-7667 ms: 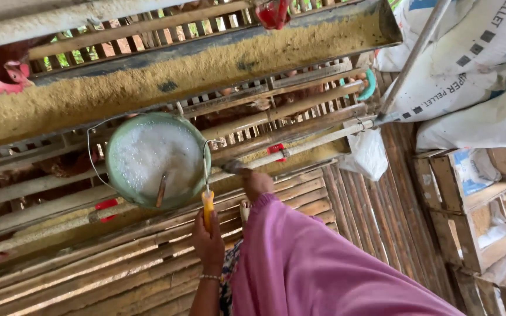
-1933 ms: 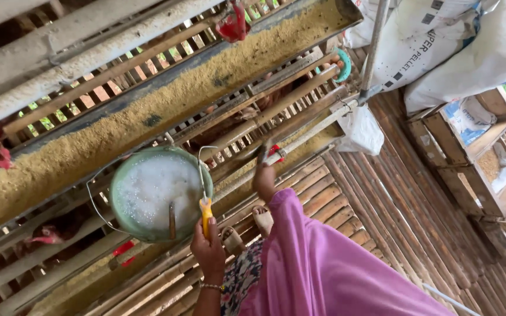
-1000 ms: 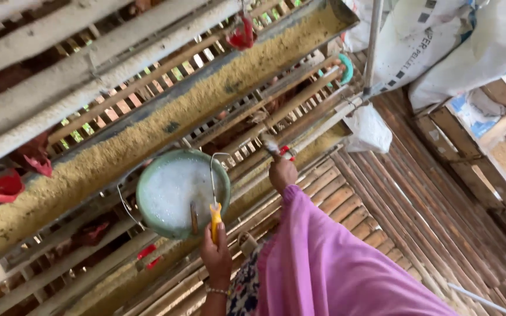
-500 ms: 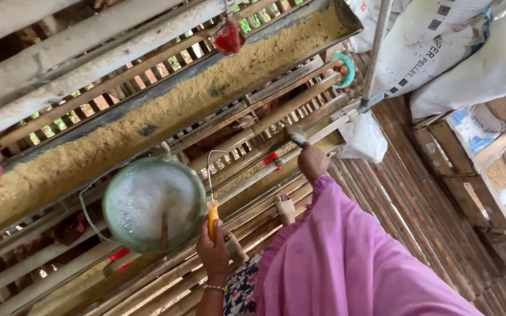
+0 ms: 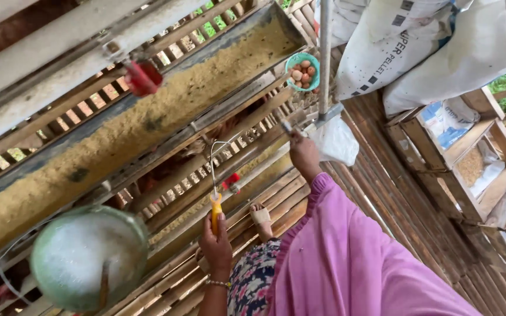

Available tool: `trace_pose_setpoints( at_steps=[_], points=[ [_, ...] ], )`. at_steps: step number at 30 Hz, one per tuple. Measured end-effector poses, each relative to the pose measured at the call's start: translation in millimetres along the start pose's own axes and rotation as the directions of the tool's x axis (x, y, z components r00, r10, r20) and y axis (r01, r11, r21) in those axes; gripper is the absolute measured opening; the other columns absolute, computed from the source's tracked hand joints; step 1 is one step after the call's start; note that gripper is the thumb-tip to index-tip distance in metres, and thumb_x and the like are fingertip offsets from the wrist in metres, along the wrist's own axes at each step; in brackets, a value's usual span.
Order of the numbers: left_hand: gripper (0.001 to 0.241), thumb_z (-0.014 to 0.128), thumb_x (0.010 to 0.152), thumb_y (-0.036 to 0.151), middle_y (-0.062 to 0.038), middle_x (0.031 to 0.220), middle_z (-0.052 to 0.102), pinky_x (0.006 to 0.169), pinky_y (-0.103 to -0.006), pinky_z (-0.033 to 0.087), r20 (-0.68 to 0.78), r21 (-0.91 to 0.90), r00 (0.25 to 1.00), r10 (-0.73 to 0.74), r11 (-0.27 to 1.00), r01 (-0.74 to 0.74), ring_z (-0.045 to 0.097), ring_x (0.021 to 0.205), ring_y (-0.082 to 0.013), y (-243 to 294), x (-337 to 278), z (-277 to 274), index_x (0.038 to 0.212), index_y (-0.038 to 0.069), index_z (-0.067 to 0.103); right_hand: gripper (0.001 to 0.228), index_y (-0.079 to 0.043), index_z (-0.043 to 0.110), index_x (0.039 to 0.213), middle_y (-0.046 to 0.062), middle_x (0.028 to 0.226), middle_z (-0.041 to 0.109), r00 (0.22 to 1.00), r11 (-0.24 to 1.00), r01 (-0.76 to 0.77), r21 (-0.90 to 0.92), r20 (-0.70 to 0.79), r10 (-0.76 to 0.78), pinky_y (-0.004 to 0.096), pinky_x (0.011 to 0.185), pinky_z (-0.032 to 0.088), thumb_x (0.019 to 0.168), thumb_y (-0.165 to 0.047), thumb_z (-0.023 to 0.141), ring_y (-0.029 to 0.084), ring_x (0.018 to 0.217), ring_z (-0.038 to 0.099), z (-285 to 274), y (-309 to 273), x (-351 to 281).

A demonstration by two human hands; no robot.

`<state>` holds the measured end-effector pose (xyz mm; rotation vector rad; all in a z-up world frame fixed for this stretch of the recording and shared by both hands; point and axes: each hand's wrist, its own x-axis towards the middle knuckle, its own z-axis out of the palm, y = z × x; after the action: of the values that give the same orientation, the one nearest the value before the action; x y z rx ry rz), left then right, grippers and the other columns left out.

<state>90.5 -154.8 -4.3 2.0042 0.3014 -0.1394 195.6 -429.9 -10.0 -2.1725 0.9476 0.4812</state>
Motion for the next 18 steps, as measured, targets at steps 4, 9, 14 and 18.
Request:
trace_pose_setpoints(
  at_steps=[4,9,14,18],
  points=[
    [0.038,0.053,0.090,0.031,-0.010,0.085,0.072,0.056,-0.0283,0.056,0.039,-0.035,0.993,-0.110,0.993,0.112,0.070,0.068,-0.0180,18,-4,24,0.116,0.004,0.061,0.039,-0.016,0.049,0.130,0.014,0.082,0.063,0.990,0.971,-0.009,-0.240,-0.137,-0.024,0.043,0.053,0.049,0.097,-0.020,0.028,0.030,0.070,0.062,45,50,35],
    [0.033,0.056,0.089,0.024,-0.012,0.084,0.071,0.057,-0.0271,0.057,0.059,-0.085,0.993,-0.101,0.991,0.106,0.069,0.066,-0.0173,21,-6,53,0.112,0.001,0.062,0.033,-0.016,0.060,0.121,0.004,0.074,0.065,0.961,0.991,0.124,-0.053,0.257,-0.107,0.022,0.045,0.045,0.097,-0.019,0.036,0.012,0.049,0.052,21,5,-41],
    [0.036,0.052,0.090,0.032,-0.007,0.082,0.072,0.057,-0.0287,0.056,0.096,-0.002,0.989,-0.109,0.994,0.109,0.069,0.070,-0.0166,30,-1,71,0.113,0.007,0.063,0.035,-0.015,0.058,0.121,0.009,0.082,0.059,0.988,0.996,0.042,-0.084,-0.145,-0.054,0.031,0.048,0.042,0.096,-0.017,0.034,0.019,0.055,0.051,-23,31,32],
    [0.037,0.051,0.091,0.028,-0.010,0.085,0.071,0.060,-0.0270,0.061,0.157,-0.077,0.969,-0.190,0.976,0.204,0.070,0.073,-0.0169,36,-8,84,0.119,0.006,0.058,0.050,-0.026,0.040,0.141,0.001,0.066,0.051,0.991,0.981,-0.002,-0.195,0.128,0.028,0.020,0.034,0.032,0.096,-0.007,0.033,0.008,0.043,0.038,-18,16,17]
  ],
)
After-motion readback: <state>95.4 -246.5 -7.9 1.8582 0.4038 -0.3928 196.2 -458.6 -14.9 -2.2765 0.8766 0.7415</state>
